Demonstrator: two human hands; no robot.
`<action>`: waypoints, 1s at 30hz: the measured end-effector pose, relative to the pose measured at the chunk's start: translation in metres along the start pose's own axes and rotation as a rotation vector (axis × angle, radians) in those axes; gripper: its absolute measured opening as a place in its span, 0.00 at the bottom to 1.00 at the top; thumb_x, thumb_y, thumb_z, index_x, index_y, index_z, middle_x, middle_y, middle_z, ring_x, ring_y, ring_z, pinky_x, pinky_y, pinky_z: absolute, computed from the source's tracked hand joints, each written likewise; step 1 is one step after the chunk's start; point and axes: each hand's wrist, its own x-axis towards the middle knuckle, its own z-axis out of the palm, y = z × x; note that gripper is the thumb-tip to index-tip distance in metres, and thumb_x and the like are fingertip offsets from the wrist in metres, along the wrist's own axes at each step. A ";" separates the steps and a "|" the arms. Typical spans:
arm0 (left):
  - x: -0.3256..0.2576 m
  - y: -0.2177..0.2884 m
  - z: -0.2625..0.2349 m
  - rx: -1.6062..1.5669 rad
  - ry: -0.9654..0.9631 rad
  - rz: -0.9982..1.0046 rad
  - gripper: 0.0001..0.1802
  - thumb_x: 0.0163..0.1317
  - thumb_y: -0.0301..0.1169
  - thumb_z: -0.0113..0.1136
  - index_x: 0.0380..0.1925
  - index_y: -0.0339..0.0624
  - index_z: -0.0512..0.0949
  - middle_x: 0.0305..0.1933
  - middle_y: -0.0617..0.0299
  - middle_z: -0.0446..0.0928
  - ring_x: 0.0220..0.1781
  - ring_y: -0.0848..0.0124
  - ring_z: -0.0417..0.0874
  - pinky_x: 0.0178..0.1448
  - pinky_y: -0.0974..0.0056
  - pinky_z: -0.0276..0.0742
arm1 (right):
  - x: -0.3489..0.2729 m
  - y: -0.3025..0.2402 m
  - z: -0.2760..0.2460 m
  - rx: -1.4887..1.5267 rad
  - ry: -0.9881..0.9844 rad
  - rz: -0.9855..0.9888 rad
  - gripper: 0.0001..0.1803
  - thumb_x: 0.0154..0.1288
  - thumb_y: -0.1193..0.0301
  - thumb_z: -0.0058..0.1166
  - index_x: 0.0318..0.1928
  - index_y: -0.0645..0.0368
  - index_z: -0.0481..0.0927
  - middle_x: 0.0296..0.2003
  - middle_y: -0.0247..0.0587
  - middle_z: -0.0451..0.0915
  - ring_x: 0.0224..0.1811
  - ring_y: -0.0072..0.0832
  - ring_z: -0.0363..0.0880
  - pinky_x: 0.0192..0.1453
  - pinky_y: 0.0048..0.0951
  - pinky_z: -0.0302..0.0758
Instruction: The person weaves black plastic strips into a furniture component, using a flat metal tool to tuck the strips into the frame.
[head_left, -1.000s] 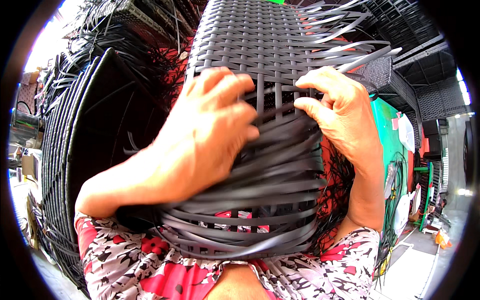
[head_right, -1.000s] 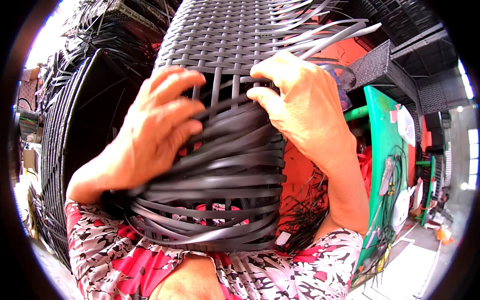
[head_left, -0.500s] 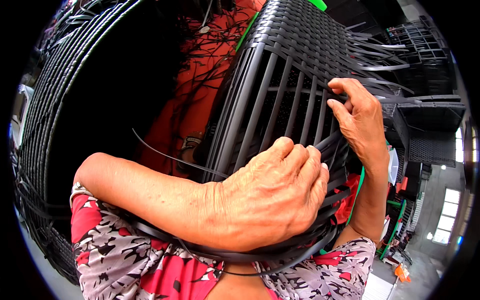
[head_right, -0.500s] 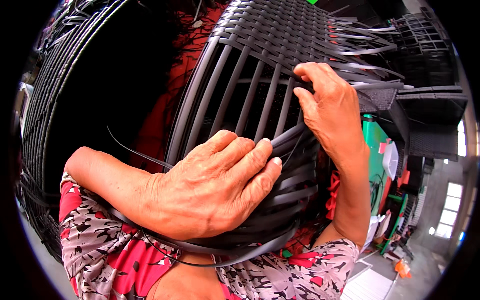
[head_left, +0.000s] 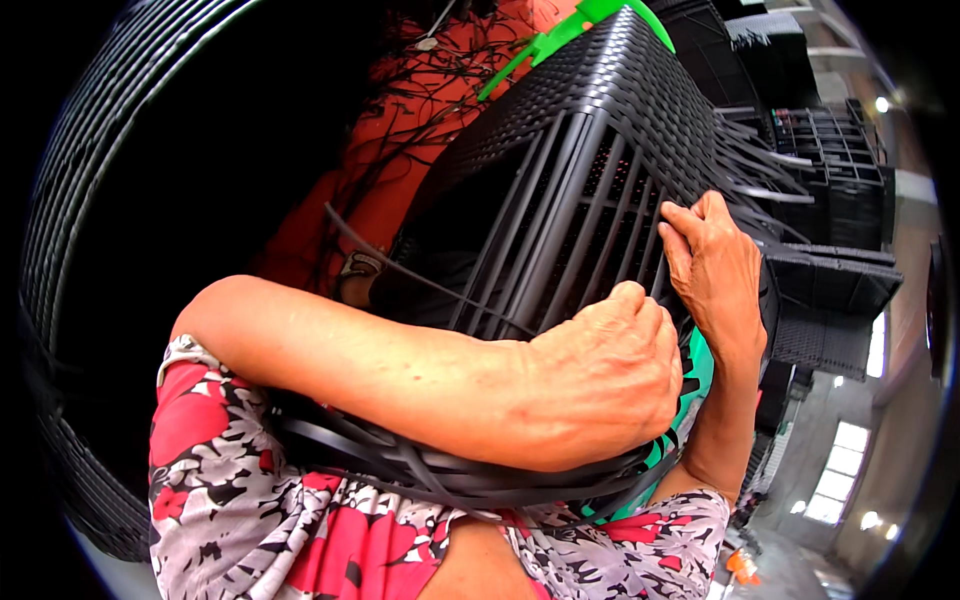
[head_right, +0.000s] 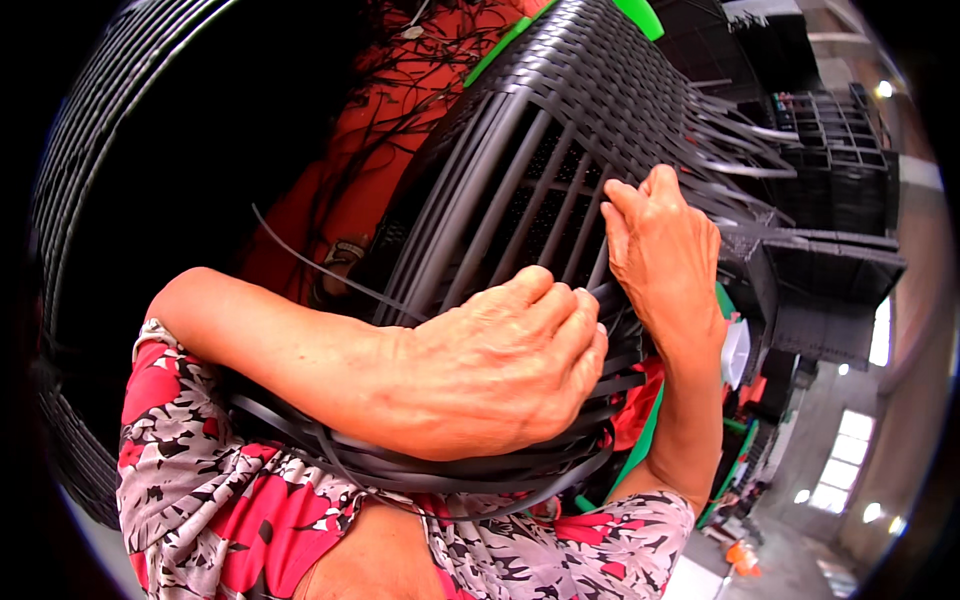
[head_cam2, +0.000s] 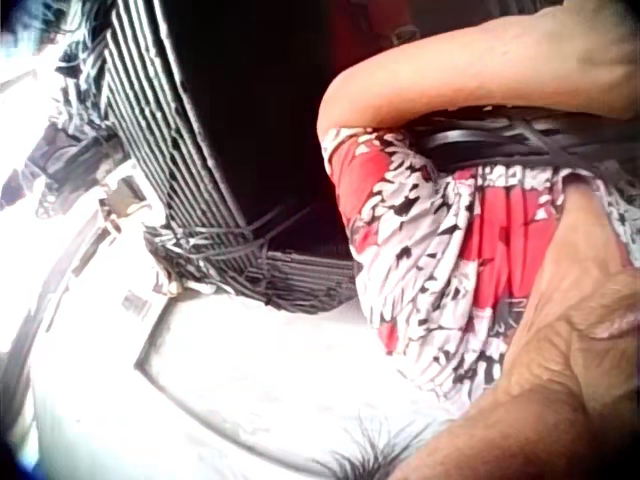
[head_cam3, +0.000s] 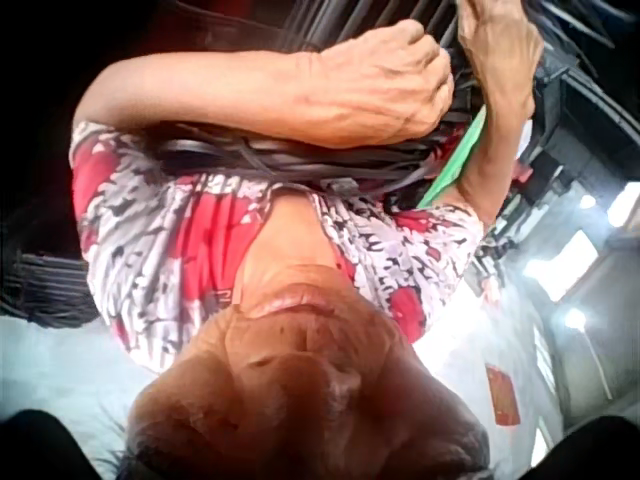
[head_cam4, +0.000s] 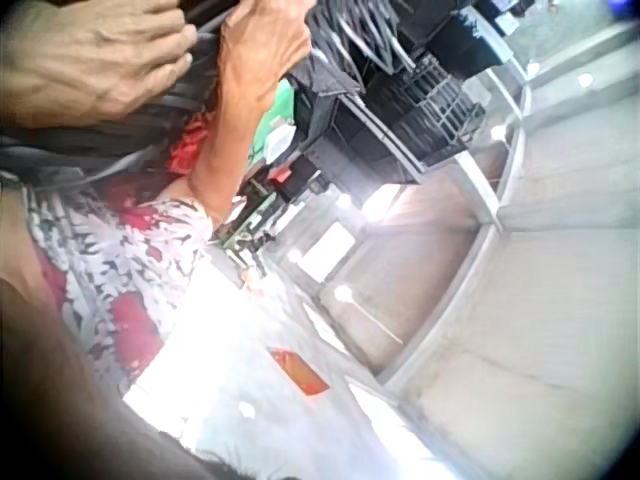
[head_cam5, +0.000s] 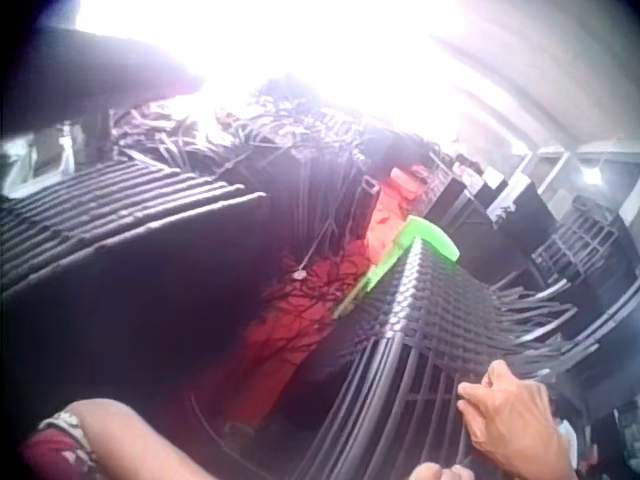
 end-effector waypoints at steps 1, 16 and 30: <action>0.000 0.000 0.001 0.015 -0.005 0.009 0.19 0.45 0.33 0.54 0.31 0.24 0.76 0.26 0.51 0.73 0.31 0.62 0.73 0.35 0.62 0.64 | 0.001 0.000 0.001 -0.050 -0.020 -0.004 0.07 0.58 0.72 0.56 0.37 0.60 0.80 0.30 0.45 0.71 0.30 0.45 0.76 0.33 0.42 0.71; 0.004 -0.012 0.003 -0.222 -0.074 -0.116 0.16 0.51 0.30 0.60 0.39 0.30 0.75 0.41 0.51 0.72 0.45 0.59 0.73 0.49 0.59 0.68 | 0.009 0.072 0.011 1.222 -0.225 0.256 0.05 0.50 0.77 0.64 0.27 0.59 0.80 0.27 0.25 0.74 0.25 0.10 0.64 0.26 0.16 0.60; 0.034 -0.080 -0.018 0.082 0.004 -0.288 0.07 0.56 0.26 0.58 0.32 0.34 0.81 0.62 0.47 0.67 0.66 0.45 0.60 0.67 0.49 0.61 | -0.007 0.038 -0.026 0.906 0.197 0.168 0.08 0.60 0.74 0.55 0.28 0.66 0.81 0.17 0.30 0.75 0.21 0.16 0.70 0.24 0.23 0.65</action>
